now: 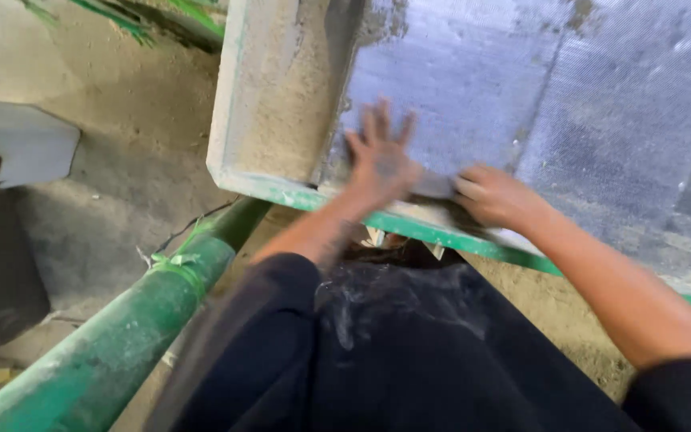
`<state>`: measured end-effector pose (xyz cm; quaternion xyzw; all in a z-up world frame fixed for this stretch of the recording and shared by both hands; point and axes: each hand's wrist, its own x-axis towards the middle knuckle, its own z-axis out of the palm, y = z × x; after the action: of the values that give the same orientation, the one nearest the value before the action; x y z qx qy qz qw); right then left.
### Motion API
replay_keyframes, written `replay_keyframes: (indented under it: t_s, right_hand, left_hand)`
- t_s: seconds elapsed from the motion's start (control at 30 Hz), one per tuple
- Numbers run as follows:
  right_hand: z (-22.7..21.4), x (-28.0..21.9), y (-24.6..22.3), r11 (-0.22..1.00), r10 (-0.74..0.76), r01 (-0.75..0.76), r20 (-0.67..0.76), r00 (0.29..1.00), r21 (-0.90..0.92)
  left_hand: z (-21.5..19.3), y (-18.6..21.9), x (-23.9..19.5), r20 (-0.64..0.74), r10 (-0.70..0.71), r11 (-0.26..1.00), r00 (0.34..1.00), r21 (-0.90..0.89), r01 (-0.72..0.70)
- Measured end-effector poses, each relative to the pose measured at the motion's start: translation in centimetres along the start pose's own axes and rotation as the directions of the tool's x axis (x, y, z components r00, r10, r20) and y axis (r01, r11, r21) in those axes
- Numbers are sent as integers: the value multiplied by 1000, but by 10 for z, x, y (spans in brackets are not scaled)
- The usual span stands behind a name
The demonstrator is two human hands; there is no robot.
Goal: Cleaning the mesh screen and frame of an industrial sifter or separator machine using a brush and hands.
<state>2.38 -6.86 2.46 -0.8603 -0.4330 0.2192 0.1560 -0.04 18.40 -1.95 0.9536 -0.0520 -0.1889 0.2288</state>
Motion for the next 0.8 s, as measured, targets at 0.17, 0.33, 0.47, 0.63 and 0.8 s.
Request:
replay_keyframes:
  t_s: [0.17,0.33,0.47,0.63,0.8]
  right_hand:
    - [19,86,-58,993,-50,49,13,999,110]
    - [-8,0,-26,997,-61,67,-108,992,47]
    - [-23,-125,17,992,122,-125,133,984,14]
    - [-30,-129,35,997,64,-59,118,991,-44]
    - [13,4,-16,997,72,-75,160,984,9]
  left_hand:
    - [-63,-94,-11,-43,-135,968,990,206,141]
    - [-9,-20,21,-30,127,950,991,293,-113]
    - [30,105,11,1,297,955,955,-5,-297]
    - [52,116,10,34,297,955,954,0,-297]
    - [7,-28,5,133,130,967,982,202,-155]
